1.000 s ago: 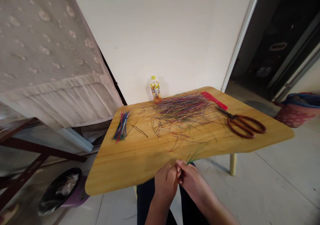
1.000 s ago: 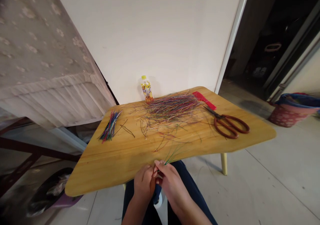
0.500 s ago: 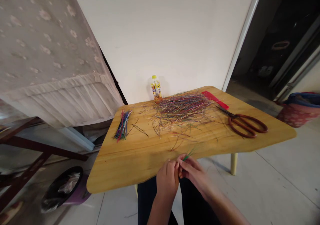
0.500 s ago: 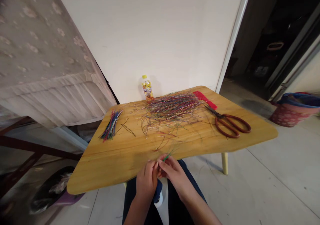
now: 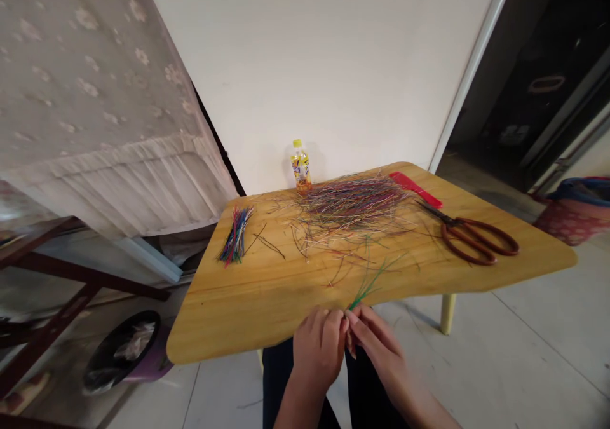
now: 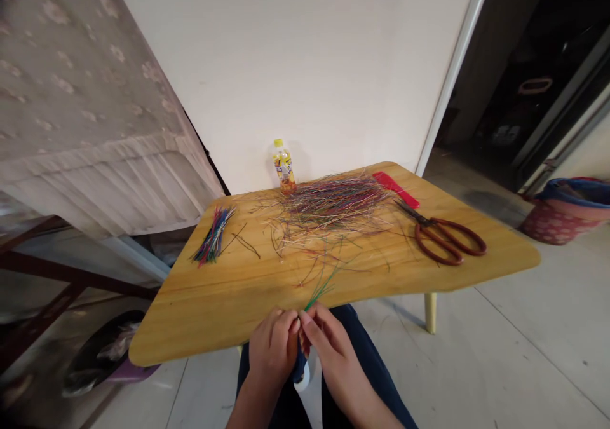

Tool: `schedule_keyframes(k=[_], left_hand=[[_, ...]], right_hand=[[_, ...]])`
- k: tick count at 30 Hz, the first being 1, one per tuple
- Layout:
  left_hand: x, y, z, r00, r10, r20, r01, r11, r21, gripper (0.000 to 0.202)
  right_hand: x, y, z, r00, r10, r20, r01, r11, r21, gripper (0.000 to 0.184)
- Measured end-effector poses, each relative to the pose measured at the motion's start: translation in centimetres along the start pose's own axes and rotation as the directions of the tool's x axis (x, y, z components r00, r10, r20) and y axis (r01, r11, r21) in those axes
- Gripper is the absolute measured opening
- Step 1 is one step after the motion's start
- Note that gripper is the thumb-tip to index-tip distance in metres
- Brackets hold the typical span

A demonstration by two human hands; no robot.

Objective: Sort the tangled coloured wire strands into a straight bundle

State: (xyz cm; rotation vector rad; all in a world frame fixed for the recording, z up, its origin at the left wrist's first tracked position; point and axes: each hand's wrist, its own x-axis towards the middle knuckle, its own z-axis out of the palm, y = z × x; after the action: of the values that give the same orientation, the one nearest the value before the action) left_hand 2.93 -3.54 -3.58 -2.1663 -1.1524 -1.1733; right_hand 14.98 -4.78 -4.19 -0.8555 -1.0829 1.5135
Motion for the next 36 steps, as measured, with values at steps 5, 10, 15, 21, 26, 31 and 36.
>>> schedule_keyframes(k=[5, 10, 15, 21, 26, 31, 36], left_hand=[[0.8, 0.0, -1.3, 0.995, 0.097, 0.035, -0.097, 0.995, 0.018, 0.015], [1.8, -0.1, -2.6, 0.973, 0.231, 0.026, -0.230, 0.973, -0.018, 0.013], [3.1, 0.2, -3.7, 0.951, 0.310, 0.006, -0.310, 0.950, -0.031, 0.013], [4.0, 0.4, -4.7, 0.933, 0.360, -0.007, -0.360, 0.932, -0.040, 0.013], [4.4, 0.6, -5.0, 0.927, 0.375, -0.011, -0.375, 0.927, -0.023, 0.009], [4.8, 0.8, -5.2, 0.939, 0.334, 0.079, -0.333, 0.942, -0.029, 0.019], [5.8, 0.3, -5.9, 0.851, 0.428, 0.305, -0.439, 0.898, -0.037, 0.050]], right_hand=[[-0.4, -0.9, -0.3, 1.000, -0.001, -0.004, 0.001, 0.998, -0.059, 0.035], [-1.2, -1.0, -0.6, 0.999, -0.046, 0.010, 0.047, 0.995, -0.084, 0.032], [-1.6, -1.3, -0.6, 0.988, -0.151, 0.031, 0.154, 0.980, -0.123, 0.029], [-1.9, -2.6, -0.6, 0.963, -0.249, 0.107, 0.260, 0.960, -0.104, 0.025], [-2.0, -2.9, -0.8, 0.941, -0.305, 0.148, 0.320, 0.942, -0.097, 0.024], [-1.7, -3.0, -1.2, 0.929, -0.364, 0.067, 0.370, 0.921, -0.126, 0.018], [-0.8, -3.1, -2.8, 0.921, -0.389, -0.011, 0.388, 0.919, -0.070, 0.023]])
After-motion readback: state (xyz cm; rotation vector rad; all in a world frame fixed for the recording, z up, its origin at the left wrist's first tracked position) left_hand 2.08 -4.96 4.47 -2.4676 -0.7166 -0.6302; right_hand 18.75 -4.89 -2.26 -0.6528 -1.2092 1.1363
